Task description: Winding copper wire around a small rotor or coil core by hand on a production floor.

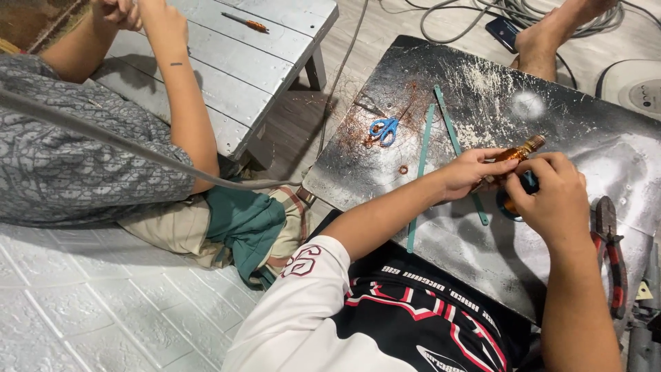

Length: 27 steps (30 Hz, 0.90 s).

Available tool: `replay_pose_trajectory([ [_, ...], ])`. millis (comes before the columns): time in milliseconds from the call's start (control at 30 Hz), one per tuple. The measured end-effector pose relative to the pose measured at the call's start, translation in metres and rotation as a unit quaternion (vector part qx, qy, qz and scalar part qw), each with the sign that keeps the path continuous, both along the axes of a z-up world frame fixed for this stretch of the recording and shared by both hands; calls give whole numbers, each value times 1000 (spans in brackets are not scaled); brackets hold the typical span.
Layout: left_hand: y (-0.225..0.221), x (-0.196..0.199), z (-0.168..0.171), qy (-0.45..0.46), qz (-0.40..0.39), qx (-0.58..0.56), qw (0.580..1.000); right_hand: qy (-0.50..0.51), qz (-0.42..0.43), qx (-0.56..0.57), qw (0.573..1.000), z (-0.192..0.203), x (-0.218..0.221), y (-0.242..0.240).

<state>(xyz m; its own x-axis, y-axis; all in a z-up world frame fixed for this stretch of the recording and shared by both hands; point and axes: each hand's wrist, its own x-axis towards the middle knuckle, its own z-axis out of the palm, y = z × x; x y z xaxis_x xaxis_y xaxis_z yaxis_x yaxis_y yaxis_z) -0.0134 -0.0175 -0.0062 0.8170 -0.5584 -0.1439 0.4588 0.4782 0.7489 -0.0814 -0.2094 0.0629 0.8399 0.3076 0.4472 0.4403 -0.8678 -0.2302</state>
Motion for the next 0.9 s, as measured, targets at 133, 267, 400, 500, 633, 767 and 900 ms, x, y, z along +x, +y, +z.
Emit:
replay_pose_trajectory([
  [133, -1, 5, -10, -2, 17, -29, 999, 6, -7, -17, 1000, -5, 2, -2],
  [267, 7, 3, 6, 25, 14, 15, 999, 43, -9, -29, 999, 8, 2, 4],
  [400, 12, -4, 25, 33, 11, 47, 998, 54, 11, -7, 998, 7, 6, 3],
  [500, 10, -11, 23, 30, 20, 59, 998, 37, 41, 6, 998, 3, 6, 1],
  [633, 8, -10, 20, 15, 24, 64, 998, 48, 46, 20, 998, 10, 5, 5],
  [767, 9, -8, 20, 11, 31, 63, 997, 60, 51, 39, 996, 9, 7, 4],
  [900, 13, -12, 28, 7, 37, 45, 998, 46, 54, 48, 996, 7, 8, 4],
])
